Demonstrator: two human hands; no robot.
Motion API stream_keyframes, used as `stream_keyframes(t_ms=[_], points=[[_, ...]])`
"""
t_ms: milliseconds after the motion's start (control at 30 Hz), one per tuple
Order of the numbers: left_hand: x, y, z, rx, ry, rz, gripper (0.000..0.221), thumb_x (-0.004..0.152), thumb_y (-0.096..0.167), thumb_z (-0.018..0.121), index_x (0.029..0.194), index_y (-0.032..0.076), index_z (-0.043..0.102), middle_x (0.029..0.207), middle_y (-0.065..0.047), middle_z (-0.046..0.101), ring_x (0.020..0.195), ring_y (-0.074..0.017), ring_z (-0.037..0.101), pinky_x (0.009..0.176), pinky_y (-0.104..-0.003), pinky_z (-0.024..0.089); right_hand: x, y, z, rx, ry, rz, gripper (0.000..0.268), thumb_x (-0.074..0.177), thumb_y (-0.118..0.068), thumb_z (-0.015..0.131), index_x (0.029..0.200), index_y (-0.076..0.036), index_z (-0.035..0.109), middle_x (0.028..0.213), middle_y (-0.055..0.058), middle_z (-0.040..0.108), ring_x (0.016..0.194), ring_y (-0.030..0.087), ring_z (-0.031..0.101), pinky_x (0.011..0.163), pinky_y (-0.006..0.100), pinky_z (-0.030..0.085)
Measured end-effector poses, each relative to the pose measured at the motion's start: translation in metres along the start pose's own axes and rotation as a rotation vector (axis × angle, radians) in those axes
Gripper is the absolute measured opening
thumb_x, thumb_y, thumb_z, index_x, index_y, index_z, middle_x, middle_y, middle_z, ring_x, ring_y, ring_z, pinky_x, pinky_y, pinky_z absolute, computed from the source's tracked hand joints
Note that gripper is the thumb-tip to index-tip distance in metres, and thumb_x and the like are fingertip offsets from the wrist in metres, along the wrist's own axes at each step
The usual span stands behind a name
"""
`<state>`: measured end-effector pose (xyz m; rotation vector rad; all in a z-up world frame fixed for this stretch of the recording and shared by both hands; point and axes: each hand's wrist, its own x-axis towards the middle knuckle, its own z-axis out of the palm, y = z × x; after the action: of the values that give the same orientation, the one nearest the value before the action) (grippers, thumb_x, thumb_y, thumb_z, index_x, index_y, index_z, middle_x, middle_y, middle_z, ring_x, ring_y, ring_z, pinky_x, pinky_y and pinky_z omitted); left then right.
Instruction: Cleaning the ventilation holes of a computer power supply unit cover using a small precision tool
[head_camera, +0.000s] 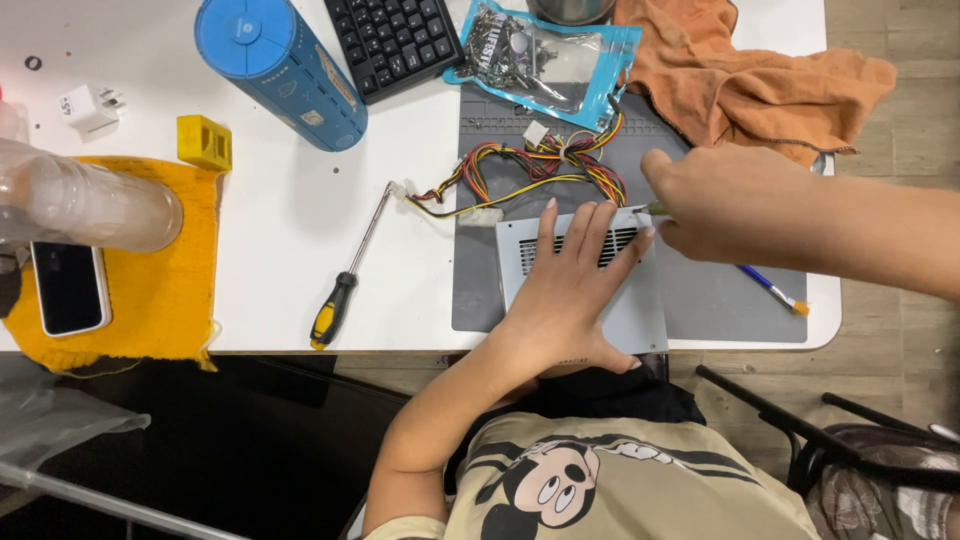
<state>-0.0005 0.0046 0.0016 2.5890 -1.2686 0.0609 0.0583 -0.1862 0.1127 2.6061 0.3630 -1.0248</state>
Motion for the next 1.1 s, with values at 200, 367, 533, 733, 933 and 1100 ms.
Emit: stream_keyframes(t_ms=[200,367,533,733,933,1100], points=[[0.000,0.002,-0.002,0.023,-0.025,-0.009,0.160,0.041,0.105,0.087,0.163,0.018,0.031,0.162,-0.030,0.029,0.155,-0.0438,0.026,0.125,-0.074,0.014,-0.001,0.015,0.050,-0.526,0.463,-0.216,0.020,0.092,-0.003,0.060,0.089,-0.023,0.059,0.079,-0.005,0.064,0.070,0.020,0.068,0.048,0.034,0.048],[0.001,0.002,0.000,0.006,-0.026,-0.009,0.157,0.042,0.104,0.088,0.163,0.019,0.033,0.165,-0.029,0.029,0.156,-0.0451,0.026,0.125,-0.075,0.014,0.001,0.004,0.041,-0.555,0.401,-0.180,0.021,0.090,-0.009,0.064,0.077,-0.025,0.062,0.070,-0.010,0.061,0.057,0.015,0.061,0.040,0.030,0.039],[0.000,0.000,-0.001,0.005,-0.017,0.000,0.158,0.042,0.103,0.089,0.163,0.019,0.031,0.162,-0.029,0.031,0.155,-0.0449,0.028,0.125,-0.074,0.015,-0.008,-0.006,-0.029,0.197,-0.034,0.219,0.043,0.097,-0.042,0.057,0.115,-0.003,0.061,0.109,0.023,0.077,0.100,0.044,0.075,0.071,0.055,0.060],[0.000,0.000,0.002,0.031,-0.025,0.001,0.164,0.042,0.107,0.089,0.164,0.018,0.025,0.163,-0.029,0.030,0.155,-0.0444,0.028,0.126,-0.074,0.014,0.000,0.012,0.026,-0.312,0.340,-0.200,0.018,0.089,0.000,0.056,0.090,-0.018,0.058,0.077,-0.001,0.068,0.066,0.026,0.073,0.051,0.040,0.052],[0.001,0.001,0.000,0.006,-0.063,0.000,0.160,0.044,0.105,0.089,0.165,0.019,0.027,0.164,-0.029,0.028,0.157,-0.0448,0.025,0.126,-0.074,0.012,-0.005,-0.010,-0.011,-0.254,-0.046,-0.029,0.029,0.096,-0.018,0.052,0.081,-0.026,0.075,0.086,-0.004,0.078,0.079,0.025,0.074,0.062,0.036,0.055],[0.000,0.001,-0.003,0.001,-0.013,-0.008,0.158,0.039,0.099,0.090,0.162,0.018,0.034,0.161,-0.028,0.033,0.155,-0.0421,0.029,0.126,-0.073,0.015,-0.001,-0.005,-0.044,0.164,-0.089,0.178,0.047,0.102,-0.042,0.053,0.100,-0.001,0.076,0.098,0.019,0.079,0.091,0.038,0.076,0.074,0.045,0.058]])
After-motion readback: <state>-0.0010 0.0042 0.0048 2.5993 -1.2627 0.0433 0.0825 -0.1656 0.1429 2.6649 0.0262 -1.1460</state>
